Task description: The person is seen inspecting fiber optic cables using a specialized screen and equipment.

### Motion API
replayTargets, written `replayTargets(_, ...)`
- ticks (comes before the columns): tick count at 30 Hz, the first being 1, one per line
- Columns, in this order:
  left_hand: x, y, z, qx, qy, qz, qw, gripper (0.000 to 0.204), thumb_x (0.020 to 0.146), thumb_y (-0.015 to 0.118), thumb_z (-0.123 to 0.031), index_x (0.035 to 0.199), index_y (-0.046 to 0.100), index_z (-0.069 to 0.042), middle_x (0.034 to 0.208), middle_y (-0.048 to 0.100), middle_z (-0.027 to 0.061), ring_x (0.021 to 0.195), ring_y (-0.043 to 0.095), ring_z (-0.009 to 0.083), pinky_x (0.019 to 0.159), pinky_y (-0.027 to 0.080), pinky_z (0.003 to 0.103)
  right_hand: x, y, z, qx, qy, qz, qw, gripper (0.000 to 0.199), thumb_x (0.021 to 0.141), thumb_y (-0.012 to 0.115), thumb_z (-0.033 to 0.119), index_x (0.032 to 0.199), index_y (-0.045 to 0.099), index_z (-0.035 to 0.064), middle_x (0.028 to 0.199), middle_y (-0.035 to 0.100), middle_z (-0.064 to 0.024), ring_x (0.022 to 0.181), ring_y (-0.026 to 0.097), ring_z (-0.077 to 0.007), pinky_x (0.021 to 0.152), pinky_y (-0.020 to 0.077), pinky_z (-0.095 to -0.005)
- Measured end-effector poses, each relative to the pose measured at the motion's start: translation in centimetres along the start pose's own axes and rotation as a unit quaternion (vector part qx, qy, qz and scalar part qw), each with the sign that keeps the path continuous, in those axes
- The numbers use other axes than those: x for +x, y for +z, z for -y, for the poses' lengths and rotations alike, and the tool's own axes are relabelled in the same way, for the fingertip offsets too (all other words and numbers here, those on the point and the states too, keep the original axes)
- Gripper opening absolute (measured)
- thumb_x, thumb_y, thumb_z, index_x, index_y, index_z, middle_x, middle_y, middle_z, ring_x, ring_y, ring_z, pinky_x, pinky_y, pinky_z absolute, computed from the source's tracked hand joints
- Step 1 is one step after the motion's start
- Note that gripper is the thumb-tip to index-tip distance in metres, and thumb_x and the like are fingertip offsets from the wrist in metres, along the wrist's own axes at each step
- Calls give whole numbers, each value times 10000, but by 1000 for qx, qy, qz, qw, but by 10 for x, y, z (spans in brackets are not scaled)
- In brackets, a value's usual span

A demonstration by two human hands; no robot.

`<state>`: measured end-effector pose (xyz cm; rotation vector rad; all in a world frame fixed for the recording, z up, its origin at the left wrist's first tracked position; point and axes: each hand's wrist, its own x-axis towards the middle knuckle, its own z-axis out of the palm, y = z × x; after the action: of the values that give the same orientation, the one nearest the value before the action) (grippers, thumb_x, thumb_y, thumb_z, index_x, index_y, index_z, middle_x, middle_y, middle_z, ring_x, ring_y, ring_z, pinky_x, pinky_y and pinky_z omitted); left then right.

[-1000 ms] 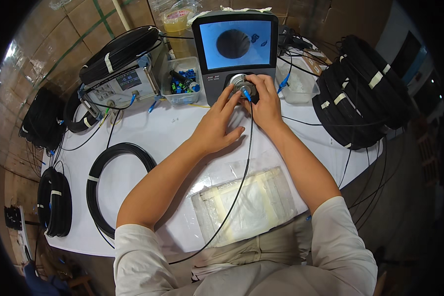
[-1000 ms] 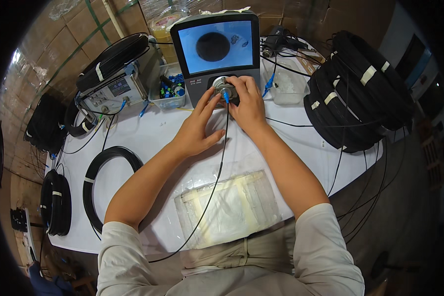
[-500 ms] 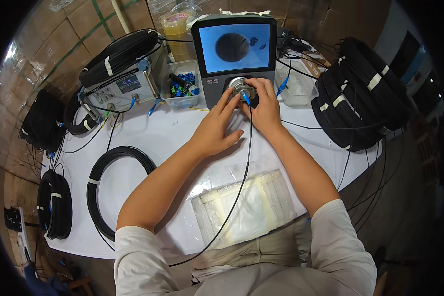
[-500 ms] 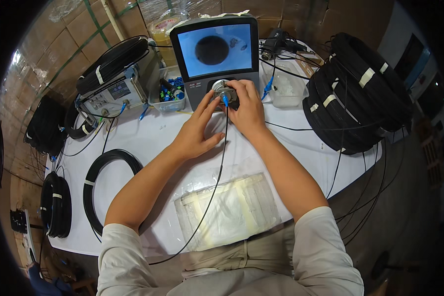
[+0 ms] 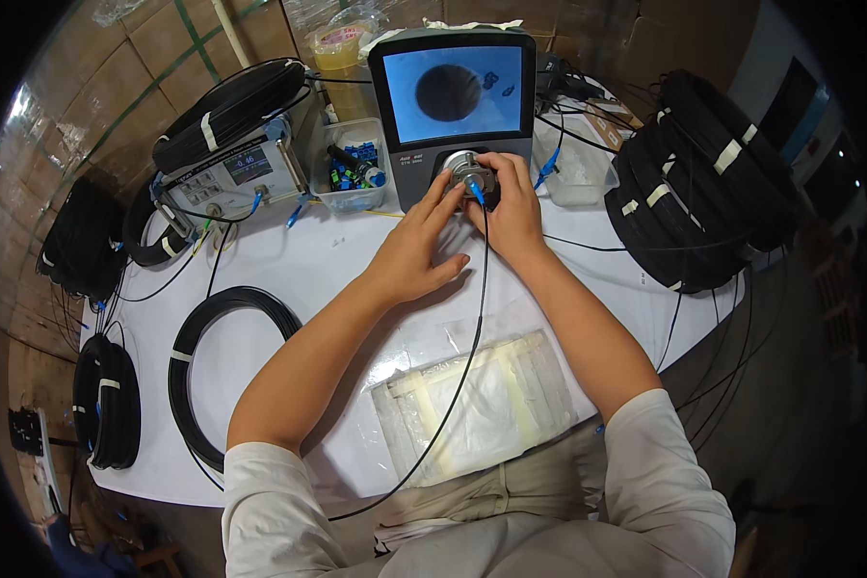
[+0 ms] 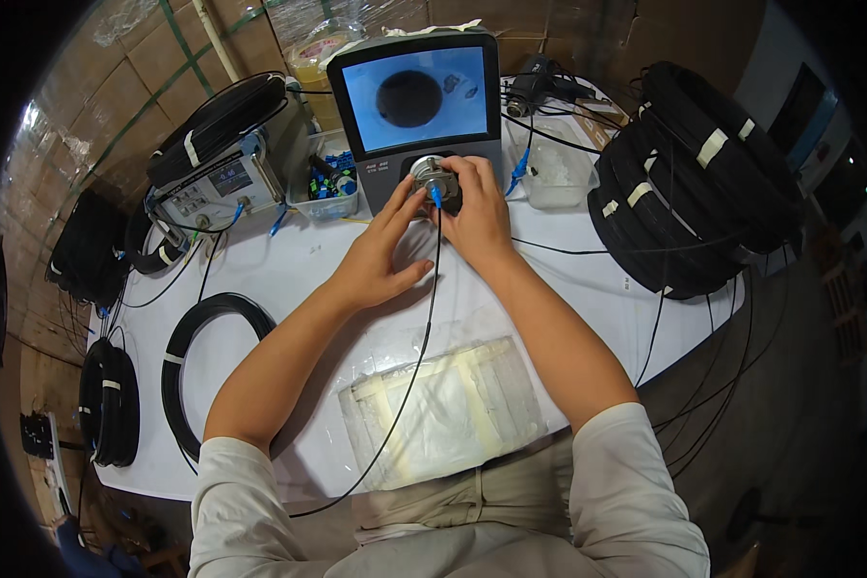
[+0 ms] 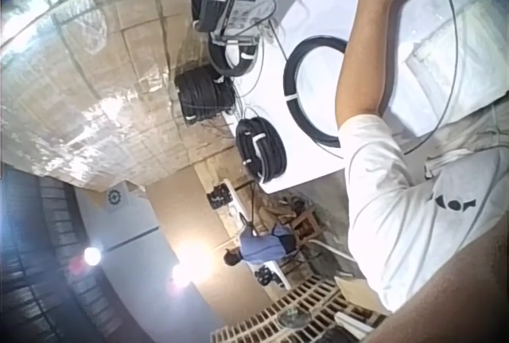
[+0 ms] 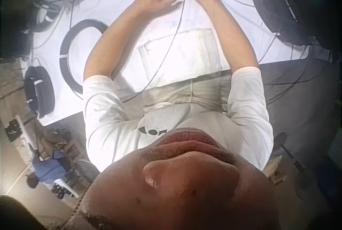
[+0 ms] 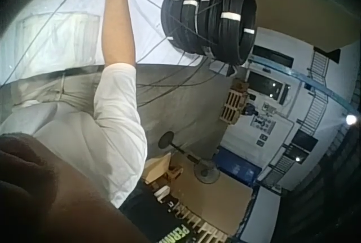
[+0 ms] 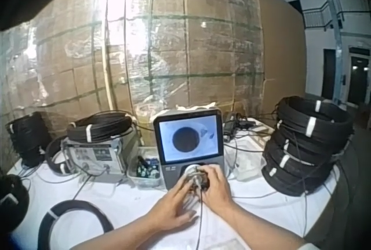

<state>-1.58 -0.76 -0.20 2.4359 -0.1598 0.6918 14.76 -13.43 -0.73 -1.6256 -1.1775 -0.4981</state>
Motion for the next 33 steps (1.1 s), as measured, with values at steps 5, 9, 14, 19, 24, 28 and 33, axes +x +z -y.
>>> replayTargets(5,1,-5,-1,-7,-8,13,1000,978,824,798,-235,1673,331,-105,1765,200,218,1516,405,446,1216,389,474,0,0,-1,-11,-1,0,1000,611,759,897,109,1289,594,102,1263,600,-142,1138,653,-401,933,554,-463)
replayTargets(9,2,-4,2,1,13,1,1000,984,814,802,-232,1668,333,-93,1760,219,213,1464,464,460,1189,418,480,0,3,-3,-6,2,-4,1000,614,767,902,124,1293,587,99,1262,601,-142,1143,653,-398,930,554,-464)
replayTargets(14,3,-4,5,-9,11,-7,1000,1009,828,795,-236,1682,281,-75,1753,234,225,1485,448,447,1202,409,466,-1,4,-2,-7,17,0,1000,629,765,910,136,1297,578,94,1268,593,-138,1109,658,-378,918,557,-451)
replayTargets(19,4,0,7,-38,3,-6,999,1059,853,785,-251,1706,192,-48,1754,236,226,1587,338,393,1278,317,438,-5,5,-4,-4,3,-10,1000,642,763,905,134,1309,569,93,1273,586,-136,1081,659,-361,903,558,-444)
replayTargets(24,7,-1,8,-53,-2,-7,999,1092,847,776,-237,1713,140,-44,1745,255,224,1555,391,394,1267,340,439,-4,3,-2,1,37,7,999,635,764,903,140,1301,568,85,1257,588,-139,1059,665,-358,893,557,-451)
replayTargets(28,8,-2,8,-44,-2,-10,999,1093,843,775,-241,1714,145,-49,1735,282,221,1529,425,400,1252,361,443,-4,4,-2,-2,25,-5,1000,626,767,900,139,1296,569,83,1251,589,-134,1054,665,-353,886,556,-455)
replayTargets(33,8,-2,5,-44,-20,-7,999,1082,832,779,-239,1705,170,-46,1726,293,241,1515,422,430,1233,379,452,-6,4,-3,-5,28,-2,1000,612,778,896,143,1292,570,83,1240,592,-131,1032,679,-336,871,562,-449)
